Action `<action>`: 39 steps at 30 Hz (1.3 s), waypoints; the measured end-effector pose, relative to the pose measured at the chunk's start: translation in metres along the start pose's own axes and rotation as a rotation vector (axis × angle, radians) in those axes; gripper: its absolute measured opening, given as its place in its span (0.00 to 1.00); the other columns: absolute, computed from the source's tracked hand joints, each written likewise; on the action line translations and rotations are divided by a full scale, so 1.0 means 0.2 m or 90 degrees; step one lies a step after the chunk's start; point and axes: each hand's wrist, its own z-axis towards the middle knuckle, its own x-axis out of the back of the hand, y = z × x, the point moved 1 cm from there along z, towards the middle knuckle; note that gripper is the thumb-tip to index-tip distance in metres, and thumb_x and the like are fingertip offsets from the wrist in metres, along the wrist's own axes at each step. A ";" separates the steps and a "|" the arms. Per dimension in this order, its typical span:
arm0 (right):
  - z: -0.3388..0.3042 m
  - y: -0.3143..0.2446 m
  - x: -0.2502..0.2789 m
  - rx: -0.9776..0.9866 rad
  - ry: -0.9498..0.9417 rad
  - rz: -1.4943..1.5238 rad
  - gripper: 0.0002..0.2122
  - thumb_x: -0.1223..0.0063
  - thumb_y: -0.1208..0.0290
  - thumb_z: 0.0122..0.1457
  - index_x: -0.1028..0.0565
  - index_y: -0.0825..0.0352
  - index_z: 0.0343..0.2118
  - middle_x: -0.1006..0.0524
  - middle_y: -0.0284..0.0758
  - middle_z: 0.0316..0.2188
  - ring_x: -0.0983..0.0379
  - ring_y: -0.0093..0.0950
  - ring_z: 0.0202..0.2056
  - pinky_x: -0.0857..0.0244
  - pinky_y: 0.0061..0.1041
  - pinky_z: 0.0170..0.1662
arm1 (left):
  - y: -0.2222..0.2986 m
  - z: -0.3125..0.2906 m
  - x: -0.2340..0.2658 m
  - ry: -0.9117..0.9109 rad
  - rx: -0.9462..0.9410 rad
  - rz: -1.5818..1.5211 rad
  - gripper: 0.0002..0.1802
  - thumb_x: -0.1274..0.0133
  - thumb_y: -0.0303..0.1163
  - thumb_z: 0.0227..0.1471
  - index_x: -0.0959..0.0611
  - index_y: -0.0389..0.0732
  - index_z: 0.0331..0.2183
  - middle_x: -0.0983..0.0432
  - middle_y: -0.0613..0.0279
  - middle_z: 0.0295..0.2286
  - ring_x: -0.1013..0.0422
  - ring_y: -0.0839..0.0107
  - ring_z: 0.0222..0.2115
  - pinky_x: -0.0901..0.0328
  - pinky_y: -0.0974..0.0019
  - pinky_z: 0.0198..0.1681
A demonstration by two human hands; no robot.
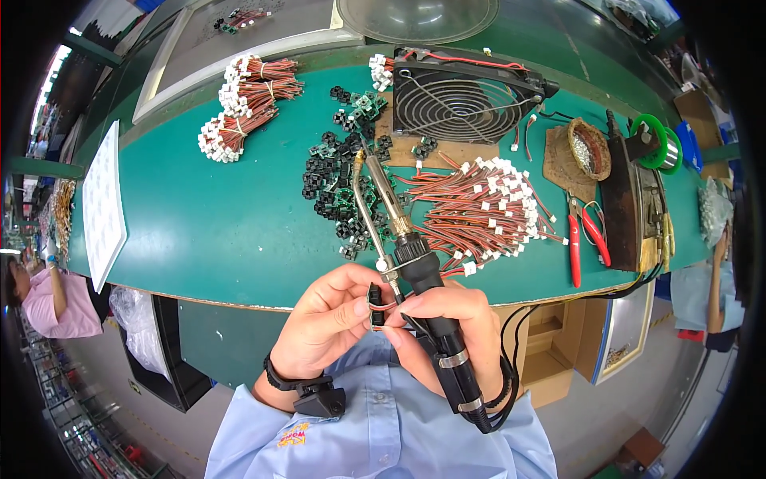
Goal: The person picks up a circuit board and a wire, joins them using a soldering iron, and then trims the excess wire with pliers. This process is repeated for several assemblies before they are set down on the table.
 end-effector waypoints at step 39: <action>-0.16 -0.01 0.20 0.138 -0.020 -0.245 0.23 0.34 0.57 0.35 0.27 0.58 0.36 0.27 0.29 0.26 0.32 0.26 0.27 0.50 0.34 0.45 | 0.12 0.04 -0.05 0.204 -0.318 0.403 0.05 0.55 0.27 0.54 0.34 0.39 0.31 0.24 0.48 0.34 0.27 0.65 0.37 0.36 0.64 0.43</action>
